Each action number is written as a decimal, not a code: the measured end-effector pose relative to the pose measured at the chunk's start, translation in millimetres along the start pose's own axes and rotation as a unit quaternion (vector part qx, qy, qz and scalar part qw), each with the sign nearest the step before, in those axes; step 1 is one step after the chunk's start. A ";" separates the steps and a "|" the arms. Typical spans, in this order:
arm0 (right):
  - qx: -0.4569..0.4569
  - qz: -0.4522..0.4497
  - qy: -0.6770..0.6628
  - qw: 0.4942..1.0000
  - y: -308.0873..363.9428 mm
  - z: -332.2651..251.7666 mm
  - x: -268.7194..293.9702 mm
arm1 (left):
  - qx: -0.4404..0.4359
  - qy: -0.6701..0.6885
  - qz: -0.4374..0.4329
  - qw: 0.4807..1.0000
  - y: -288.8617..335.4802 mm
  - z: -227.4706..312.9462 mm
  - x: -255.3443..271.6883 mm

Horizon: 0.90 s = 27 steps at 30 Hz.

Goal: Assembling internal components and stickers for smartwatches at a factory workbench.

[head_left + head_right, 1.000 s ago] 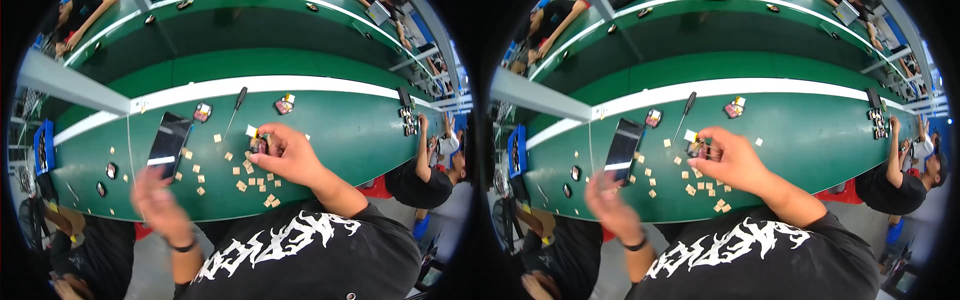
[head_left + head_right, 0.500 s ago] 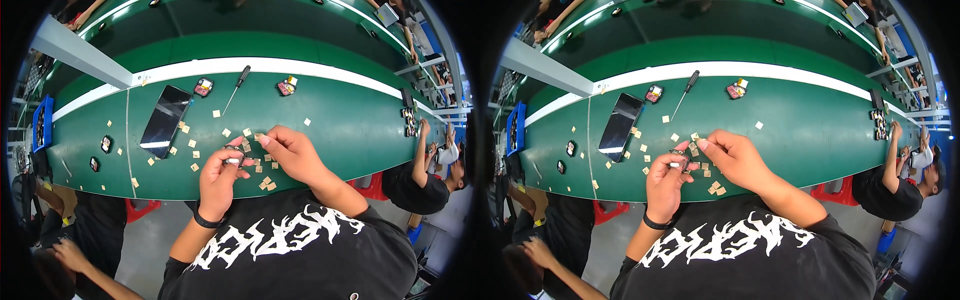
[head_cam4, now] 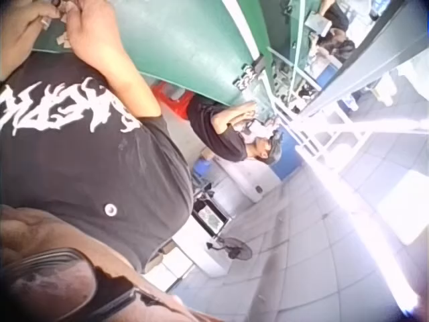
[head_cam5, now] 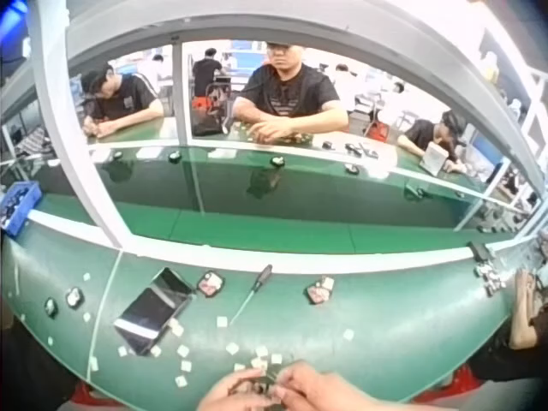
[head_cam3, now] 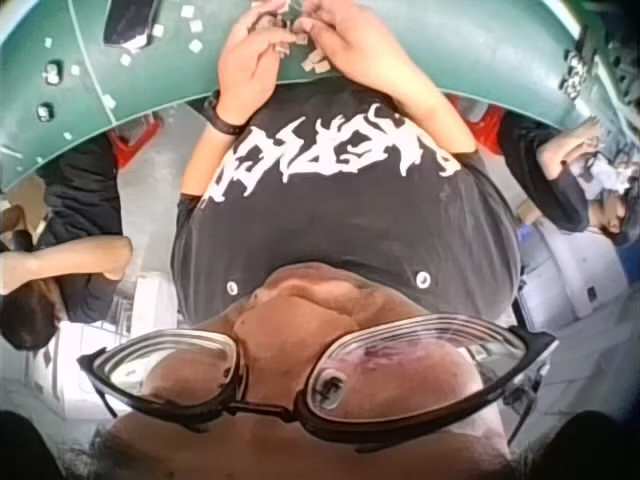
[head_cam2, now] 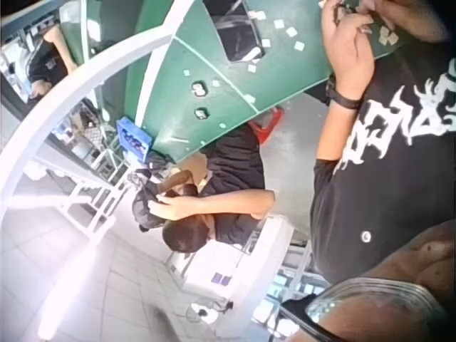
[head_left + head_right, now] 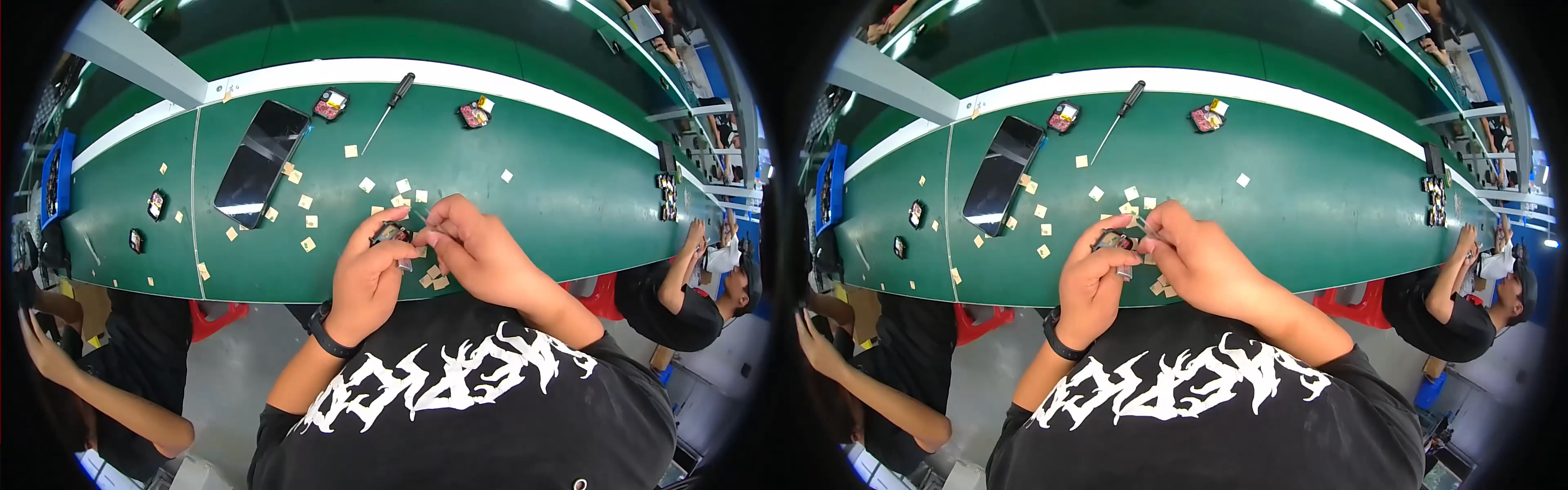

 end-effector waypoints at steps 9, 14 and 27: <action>-0.115 -0.060 -0.015 0.991 -2.4 4.3 -4.3 | 0.012 0.030 -0.013 0.999 2.1 -1.1 -1.6; -0.108 -0.040 0.038 0.993 -5.0 3.1 -4.7 | -0.009 -0.002 -0.034 0.999 3.7 -0.9 -4.9; -0.127 -0.029 0.050 0.990 -3.7 -1.6 -12.5 | 0.009 0.083 -0.014 0.996 3.9 -4.3 5.0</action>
Point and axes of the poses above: each hand's wrist, its own y-axis away from the middle knuckle, its own x-axis out of the back of the hand, z = x × y, the point moved 1 cm from there along -y, towards the middle knuckle, and after that the axes turned 15 degrees about -x, right-handed, at the moved point
